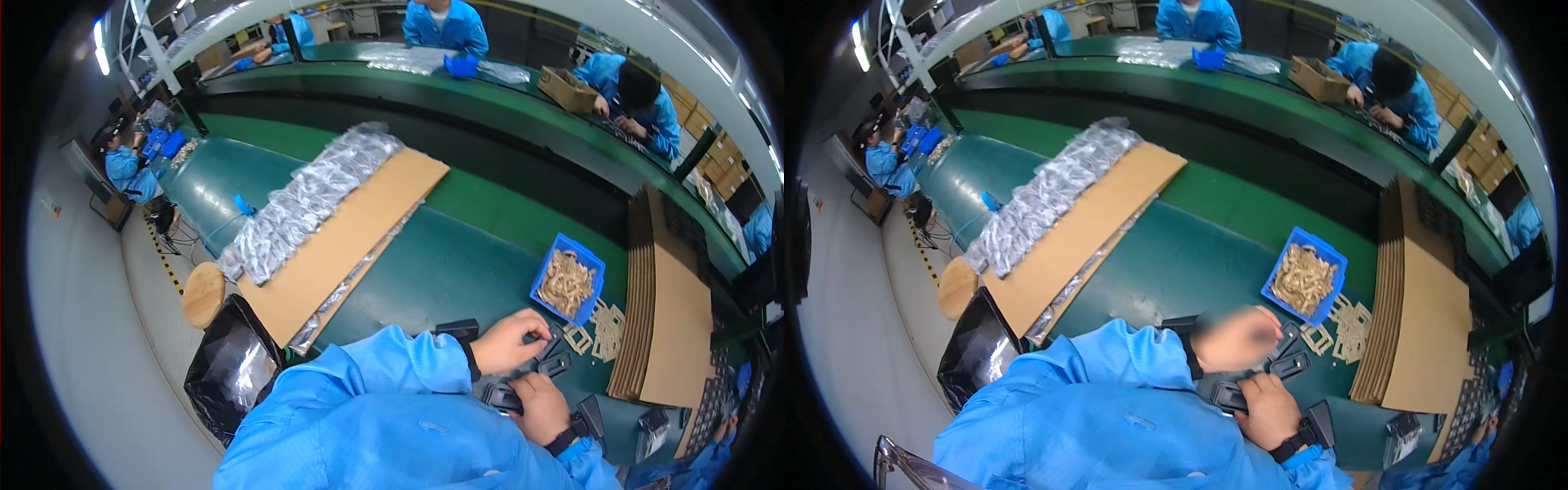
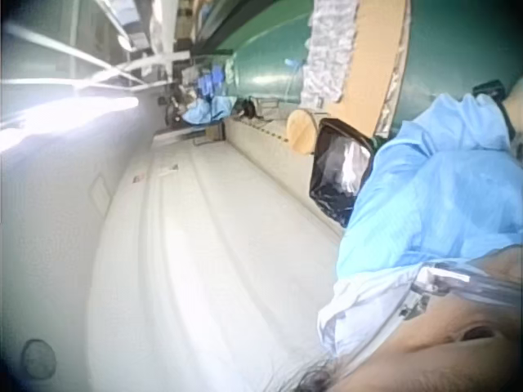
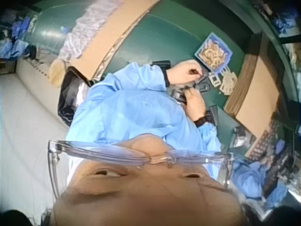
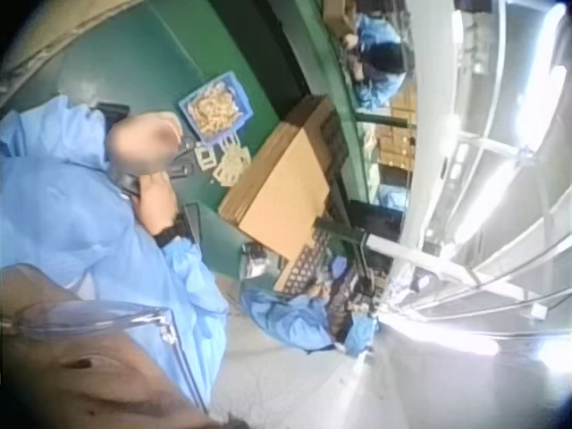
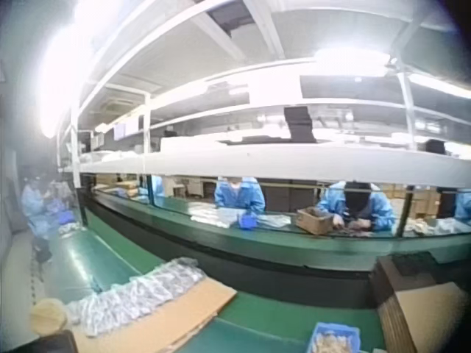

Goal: Assembling electronic parts on a board and placing them into plastic bags on a factory line.

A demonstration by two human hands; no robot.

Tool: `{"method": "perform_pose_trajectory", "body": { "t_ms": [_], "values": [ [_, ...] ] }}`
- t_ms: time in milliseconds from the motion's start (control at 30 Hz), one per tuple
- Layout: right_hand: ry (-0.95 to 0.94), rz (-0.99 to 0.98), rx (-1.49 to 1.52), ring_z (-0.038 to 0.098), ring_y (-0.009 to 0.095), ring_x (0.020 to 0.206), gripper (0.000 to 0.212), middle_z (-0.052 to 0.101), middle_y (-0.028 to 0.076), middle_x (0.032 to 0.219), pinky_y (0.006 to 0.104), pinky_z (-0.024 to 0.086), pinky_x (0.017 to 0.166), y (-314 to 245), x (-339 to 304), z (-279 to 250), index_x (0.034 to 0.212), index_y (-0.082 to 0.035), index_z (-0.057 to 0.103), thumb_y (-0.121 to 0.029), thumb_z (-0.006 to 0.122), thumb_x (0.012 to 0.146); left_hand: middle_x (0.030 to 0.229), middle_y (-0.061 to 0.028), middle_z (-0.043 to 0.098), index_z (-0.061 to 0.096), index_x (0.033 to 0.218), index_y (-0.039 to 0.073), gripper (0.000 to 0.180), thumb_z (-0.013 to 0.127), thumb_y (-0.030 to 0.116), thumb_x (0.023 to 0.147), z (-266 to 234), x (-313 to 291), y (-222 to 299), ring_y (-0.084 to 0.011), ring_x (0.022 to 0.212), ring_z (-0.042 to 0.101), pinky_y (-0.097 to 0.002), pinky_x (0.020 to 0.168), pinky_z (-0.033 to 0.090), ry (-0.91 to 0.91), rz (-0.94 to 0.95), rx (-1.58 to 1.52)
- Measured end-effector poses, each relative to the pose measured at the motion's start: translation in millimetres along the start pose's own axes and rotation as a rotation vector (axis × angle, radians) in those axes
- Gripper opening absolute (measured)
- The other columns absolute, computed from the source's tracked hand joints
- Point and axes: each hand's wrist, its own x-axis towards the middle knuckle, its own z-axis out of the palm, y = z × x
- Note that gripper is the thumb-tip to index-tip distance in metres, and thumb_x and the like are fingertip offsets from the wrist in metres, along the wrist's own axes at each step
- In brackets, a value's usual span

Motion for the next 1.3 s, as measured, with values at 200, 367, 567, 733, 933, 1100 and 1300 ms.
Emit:
{"method": "perform_pose_trajectory", "body": {
  "t_ms": [200, 367, 567, 733, 933, 1100, 1300],
  "values": [
    [0.183, 0.024, 0.150, 0.061, 0.034, 0.096, 0.048, 0.064, 0.014, 0.102, 0.0412, 0.051, 0.084, 12, -43, -55, 0.109, -0.003, 0.067, -0.009, 0.081, 0.063, 0.103, -0.0116, 0.065, 0.069, 0.094, 0.005, 0.013, 0.072, 0.006, 0.081, -18, 19, 13, -0.0280, 0.102, 0.062, -0.0377, 0.090, 0.051, 0.104, 0.168, 0.205],
    [0.240, 0.342, 0.301, 0.065, 0.019, 0.086, 0.046, 0.065, 0.009, 0.098, 0.0278, 0.052, 0.068, 41, -109, -166, 0.111, -0.002, 0.068, -0.008, 0.083, 0.068, 0.104, -0.0113, 0.065, 0.067, 0.098, 0.001, 0.011, 0.066, -0.003, 0.088, -58, 38, 22, -0.0206, 0.100, 0.062, -0.0314, 0.090, 0.049, 0.366, 0.050, 0.111],
    [0.456, 0.628, -0.025, 0.065, 0.021, 0.093, 0.045, 0.068, 0.010, 0.099, 0.0331, 0.049, 0.088, 138, -200, -251, 0.108, 0.002, 0.067, -0.006, 0.081, 0.066, 0.113, -0.0077, 0.059, 0.065, 0.100, 0.001, 0.008, 0.062, 0.000, 0.092, -76, 43, 18, -0.0152, 0.102, 0.059, -0.0248, 0.081, 0.049, 0.392, -0.066, 0.152],
    [0.468, 0.720, -0.028, 0.067, 0.020, 0.087, 0.038, 0.070, 0.011, 0.092, 0.0330, 0.052, 0.082, 235, -172, -289, 0.100, 0.002, 0.069, -0.009, 0.081, 0.065, 0.098, -0.0051, 0.064, 0.064, 0.097, -0.002, 0.007, 0.062, -0.001, 0.090, -97, 34, -29, -0.0128, 0.090, 0.060, -0.0254, 0.083, 0.048, 0.459, -0.222, 0.270],
    [0.333, 0.616, -0.235, 0.067, 0.033, 0.087, 0.039, 0.070, 0.018, 0.092, 0.0391, 0.053, 0.080, 329, -99, -292, 0.098, -0.002, 0.071, -0.012, 0.077, 0.060, 0.088, -0.0060, 0.062, 0.062, 0.089, -0.004, 0.002, 0.061, -0.004, 0.087, -89, 44, -32, -0.0118, 0.078, 0.057, -0.0241, 0.073, 0.047, 0.434, -0.144, 0.385],
    [0.282, 0.603, -0.266, 0.067, 0.034, 0.090, 0.040, 0.070, 0.018, 0.092, 0.0391, 0.052, 0.081, 378, -68, -293, 0.098, -0.004, 0.071, -0.009, 0.075, 0.060, 0.088, -0.0054, 0.061, 0.061, 0.088, -0.005, 0.004, 0.059, -0.006, 0.085, -90, 47, -28, -0.0122, 0.077, 0.055, -0.0241, 0.074, 0.046, 0.449, -0.183, 0.369],
    [0.262, 0.551, -0.360, 0.066, 0.036, 0.093, 0.037, 0.070, 0.017, 0.095, 0.0399, 0.052, 0.083, 391, -66, -290, 0.098, -0.004, 0.070, -0.008, 0.073, 0.062, 0.089, -0.0063, 0.060, 0.061, 0.088, -0.005, 0.004, 0.058, -0.006, 0.085, -84, 50, -18, -0.0126, 0.077, 0.054, -0.0247, 0.073, 0.045, 0.444, -0.251, 0.387]
  ]
}}
